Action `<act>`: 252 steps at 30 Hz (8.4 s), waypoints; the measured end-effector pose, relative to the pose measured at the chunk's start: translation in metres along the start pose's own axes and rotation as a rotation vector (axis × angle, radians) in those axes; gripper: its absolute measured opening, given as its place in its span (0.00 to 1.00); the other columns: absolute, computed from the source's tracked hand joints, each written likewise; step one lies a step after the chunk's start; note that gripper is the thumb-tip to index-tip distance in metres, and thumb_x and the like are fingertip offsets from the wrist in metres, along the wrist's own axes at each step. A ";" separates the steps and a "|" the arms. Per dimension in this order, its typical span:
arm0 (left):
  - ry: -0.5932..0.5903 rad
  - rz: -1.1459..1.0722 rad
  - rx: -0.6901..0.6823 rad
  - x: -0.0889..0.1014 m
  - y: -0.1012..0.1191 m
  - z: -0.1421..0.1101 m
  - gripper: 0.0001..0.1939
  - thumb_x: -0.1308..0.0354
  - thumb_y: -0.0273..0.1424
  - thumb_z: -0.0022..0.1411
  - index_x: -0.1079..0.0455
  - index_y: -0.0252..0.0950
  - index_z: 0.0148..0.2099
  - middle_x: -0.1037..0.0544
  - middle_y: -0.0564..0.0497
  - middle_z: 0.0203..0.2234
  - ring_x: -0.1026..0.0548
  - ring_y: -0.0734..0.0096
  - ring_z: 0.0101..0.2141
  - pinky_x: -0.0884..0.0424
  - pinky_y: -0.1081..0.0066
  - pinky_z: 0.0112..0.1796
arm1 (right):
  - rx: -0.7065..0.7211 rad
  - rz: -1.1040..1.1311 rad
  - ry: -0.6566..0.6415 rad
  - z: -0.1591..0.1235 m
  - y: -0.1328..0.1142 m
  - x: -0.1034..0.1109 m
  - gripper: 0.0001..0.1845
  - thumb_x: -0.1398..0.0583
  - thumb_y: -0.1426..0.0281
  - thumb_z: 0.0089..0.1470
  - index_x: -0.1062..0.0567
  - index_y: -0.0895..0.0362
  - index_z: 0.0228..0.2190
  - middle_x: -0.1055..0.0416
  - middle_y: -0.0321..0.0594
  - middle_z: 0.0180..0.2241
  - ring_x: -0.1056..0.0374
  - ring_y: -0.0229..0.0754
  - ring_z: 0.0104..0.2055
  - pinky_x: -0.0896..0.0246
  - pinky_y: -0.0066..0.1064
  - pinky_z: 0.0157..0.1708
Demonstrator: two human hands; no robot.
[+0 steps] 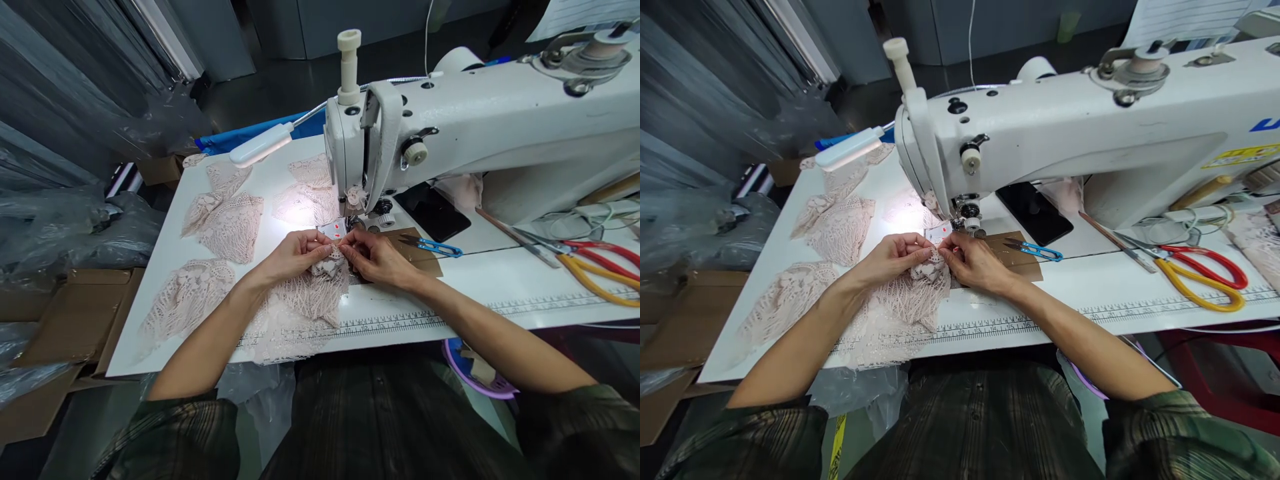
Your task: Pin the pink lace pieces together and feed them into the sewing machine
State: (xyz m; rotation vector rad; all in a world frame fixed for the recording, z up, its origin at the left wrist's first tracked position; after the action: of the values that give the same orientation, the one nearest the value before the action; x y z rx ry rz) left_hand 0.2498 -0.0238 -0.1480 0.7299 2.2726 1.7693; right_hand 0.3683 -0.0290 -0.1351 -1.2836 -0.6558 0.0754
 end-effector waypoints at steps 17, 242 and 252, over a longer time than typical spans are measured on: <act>0.006 -0.094 0.000 -0.003 0.003 -0.001 0.13 0.33 0.33 0.55 0.24 0.29 0.39 0.21 0.48 0.28 0.27 0.80 0.27 0.34 0.79 0.28 | 0.092 -0.183 0.030 -0.002 -0.008 -0.003 0.09 0.47 0.64 0.62 0.34 0.57 0.35 0.35 0.36 0.26 0.43 0.35 0.26 0.50 0.29 0.28; 0.162 0.209 -0.127 -0.003 0.014 -0.018 0.22 0.33 0.36 0.54 0.31 0.34 0.49 0.22 0.47 0.37 0.23 0.67 0.38 0.27 0.67 0.38 | -0.221 0.339 -0.230 -0.005 0.028 -0.004 0.20 0.36 0.54 0.53 0.25 0.60 0.33 0.32 0.37 0.26 0.39 0.34 0.26 0.44 0.26 0.24; 0.242 0.394 -0.417 -0.011 0.040 -0.027 0.04 0.39 0.30 0.59 0.26 0.36 0.36 0.20 0.49 0.32 0.22 0.69 0.34 0.26 0.69 0.38 | -0.134 0.252 -0.154 -0.004 0.018 0.010 0.22 0.49 0.53 0.65 0.30 0.58 0.33 0.29 0.40 0.31 0.32 0.38 0.35 0.36 0.30 0.38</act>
State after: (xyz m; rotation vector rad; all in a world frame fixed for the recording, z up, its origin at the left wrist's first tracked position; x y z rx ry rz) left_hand 0.2590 -0.0450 -0.1048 0.9662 1.8690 2.5304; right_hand 0.3833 -0.0228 -0.1478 -1.4963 -0.6355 0.3441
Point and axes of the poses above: each hand's wrist, its own z-axis towards the middle knuckle, its own x-axis out of the back of the hand, y = z × x, the point moved 10 cm from there along z, towards the middle knuckle
